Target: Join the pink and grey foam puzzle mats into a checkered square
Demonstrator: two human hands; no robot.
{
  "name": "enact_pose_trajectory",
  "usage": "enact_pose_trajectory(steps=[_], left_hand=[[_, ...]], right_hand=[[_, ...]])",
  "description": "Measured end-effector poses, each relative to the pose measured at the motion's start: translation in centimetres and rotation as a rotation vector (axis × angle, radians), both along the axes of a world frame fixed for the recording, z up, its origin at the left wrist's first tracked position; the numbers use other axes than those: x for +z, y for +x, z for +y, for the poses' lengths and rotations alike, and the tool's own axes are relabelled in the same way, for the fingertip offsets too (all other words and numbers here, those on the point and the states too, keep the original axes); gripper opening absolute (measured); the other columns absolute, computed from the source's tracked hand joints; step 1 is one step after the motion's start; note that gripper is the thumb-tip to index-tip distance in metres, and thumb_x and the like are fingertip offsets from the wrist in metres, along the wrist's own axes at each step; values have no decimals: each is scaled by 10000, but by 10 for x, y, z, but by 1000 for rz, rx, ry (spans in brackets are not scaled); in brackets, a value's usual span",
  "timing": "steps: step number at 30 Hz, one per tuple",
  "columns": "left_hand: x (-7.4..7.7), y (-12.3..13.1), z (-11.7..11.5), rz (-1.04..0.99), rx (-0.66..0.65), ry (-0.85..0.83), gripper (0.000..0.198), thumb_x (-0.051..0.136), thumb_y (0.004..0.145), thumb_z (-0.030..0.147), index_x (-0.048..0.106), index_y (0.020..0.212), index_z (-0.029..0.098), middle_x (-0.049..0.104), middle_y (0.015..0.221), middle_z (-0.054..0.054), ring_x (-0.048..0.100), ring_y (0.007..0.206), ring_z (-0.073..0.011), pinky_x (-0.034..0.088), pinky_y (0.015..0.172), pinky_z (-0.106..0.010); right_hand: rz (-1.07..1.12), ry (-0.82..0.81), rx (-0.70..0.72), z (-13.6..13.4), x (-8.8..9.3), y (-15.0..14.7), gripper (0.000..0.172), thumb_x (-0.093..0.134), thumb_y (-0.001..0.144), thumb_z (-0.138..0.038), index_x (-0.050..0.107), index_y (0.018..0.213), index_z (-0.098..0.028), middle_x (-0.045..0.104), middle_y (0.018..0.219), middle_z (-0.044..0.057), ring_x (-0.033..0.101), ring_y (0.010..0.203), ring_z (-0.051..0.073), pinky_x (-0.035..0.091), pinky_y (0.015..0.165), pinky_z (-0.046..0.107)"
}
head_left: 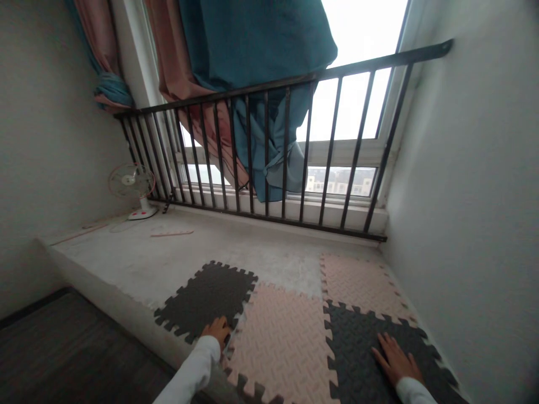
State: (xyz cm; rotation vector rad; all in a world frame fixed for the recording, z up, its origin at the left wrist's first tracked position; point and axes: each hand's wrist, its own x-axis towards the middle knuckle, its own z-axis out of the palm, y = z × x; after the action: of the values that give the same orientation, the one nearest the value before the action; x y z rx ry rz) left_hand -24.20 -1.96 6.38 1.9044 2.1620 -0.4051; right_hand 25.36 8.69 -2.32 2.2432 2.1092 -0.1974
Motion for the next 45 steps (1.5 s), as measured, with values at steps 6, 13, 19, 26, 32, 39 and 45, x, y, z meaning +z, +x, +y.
enact_pose_trajectory(steps=[6,13,19,26,32,39,45], left_hand=[[-15,0,26,91,-11,-66,488,260,734,34,558,1053,250,326,1359,-49,238,1258,-199,284,935,-505],[-17,6,56,122,-179,56,529,403,653,158,473,1176,193,373,1328,-95,284,1234,-235,220,991,-471],[9,72,147,-33,-161,329,497,411,620,160,490,1111,154,428,1272,-89,352,1181,-180,298,962,-280],[-18,197,222,-334,-183,460,295,457,592,197,525,875,245,557,1100,-5,392,1130,-203,96,1035,-485],[-38,240,232,-436,-343,359,311,454,602,210,521,906,224,547,1112,-41,396,1125,-198,30,1043,-494],[-39,248,227,-469,-413,307,377,442,605,213,519,971,169,520,1150,-101,361,1157,-211,33,1045,-493],[-30,256,230,-462,-371,376,390,411,613,188,515,988,167,520,1144,-91,363,1149,-187,92,1054,-436]], right_hand=[[-8,92,-99,31,13,-11,617,253,761,-433,327,1281,-109,272,1375,135,243,1256,229,272,986,429],[-50,227,-97,57,-10,-15,569,256,758,-513,312,1283,-302,268,1389,41,212,1268,224,133,1009,513],[-69,257,-76,57,-19,-12,572,277,743,-550,342,1263,-323,296,1375,34,247,1254,234,146,997,529],[-80,356,-70,47,-9,-19,552,262,760,-563,381,1242,-320,333,1353,40,287,1236,230,154,997,518],[-96,329,-77,42,-1,-20,547,267,768,-555,375,1247,-314,339,1348,45,284,1238,229,165,999,507],[-99,329,-73,41,1,-20,550,246,770,-563,349,1258,-328,326,1358,30,271,1244,224,151,1003,508],[-79,265,-78,44,-3,-15,563,266,757,-570,333,1264,-334,304,1368,29,251,1253,224,152,998,512]])
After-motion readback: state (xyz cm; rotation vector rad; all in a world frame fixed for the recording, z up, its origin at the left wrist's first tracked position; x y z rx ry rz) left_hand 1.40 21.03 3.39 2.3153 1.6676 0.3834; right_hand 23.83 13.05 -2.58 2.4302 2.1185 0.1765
